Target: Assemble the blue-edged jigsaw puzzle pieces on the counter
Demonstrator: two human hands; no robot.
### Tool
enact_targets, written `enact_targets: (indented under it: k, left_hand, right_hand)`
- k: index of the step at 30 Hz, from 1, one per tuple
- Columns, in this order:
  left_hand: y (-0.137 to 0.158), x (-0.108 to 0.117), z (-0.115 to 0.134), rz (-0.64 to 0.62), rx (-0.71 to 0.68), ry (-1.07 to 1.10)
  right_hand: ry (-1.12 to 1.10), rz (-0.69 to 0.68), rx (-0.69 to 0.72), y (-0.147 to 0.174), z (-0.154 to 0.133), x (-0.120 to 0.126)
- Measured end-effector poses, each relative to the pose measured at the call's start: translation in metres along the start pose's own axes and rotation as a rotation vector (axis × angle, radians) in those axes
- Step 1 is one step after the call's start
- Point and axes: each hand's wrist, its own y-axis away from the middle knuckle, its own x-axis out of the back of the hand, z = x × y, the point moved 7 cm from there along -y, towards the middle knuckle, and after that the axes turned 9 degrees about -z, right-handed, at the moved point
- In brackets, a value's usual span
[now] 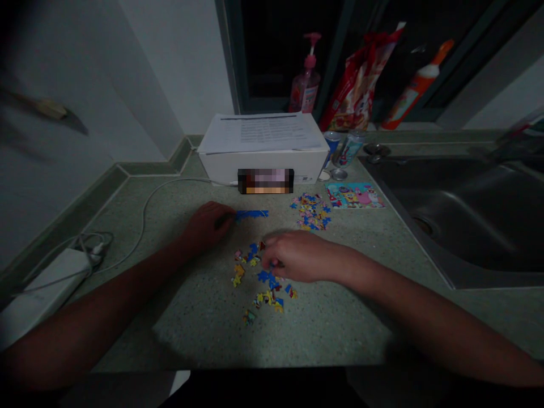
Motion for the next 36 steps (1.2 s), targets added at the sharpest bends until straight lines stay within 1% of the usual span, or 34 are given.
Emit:
enact_targets:
  k: [6,13,21,27,31,36]
  left_hand:
    - [0.0,-0.001,-0.001,0.007,0.002,0.005]
    - [0.0,-0.001,0.0,-0.012,0.002,-0.001]
    - [0.0,-0.001,0.001,-0.009,0.002,0.001]
    - [0.0,0.0,0.001,-0.018,0.012,0.007]
    - [0.0,0.0,0.002,-0.001,-0.01,0.007]
    - [0.0,-0.001,0.001,0.002,-0.006,0.007]
  right_hand:
    - [0.023,0.014,-0.022,-0.001,0.001,-0.004]
    - [0.023,0.035,0.028,-0.004,-0.008,-0.009]
    - [-0.002,0.044,0.025,-0.008,-0.012,-0.015]
    - [0.012,0.058,-0.01,-0.008,-0.012,-0.015]
    - [0.021,0.041,-0.02,-0.008,-0.013,-0.014]
    - [-0.012,0.027,-0.033,-0.009,-0.012,-0.015]
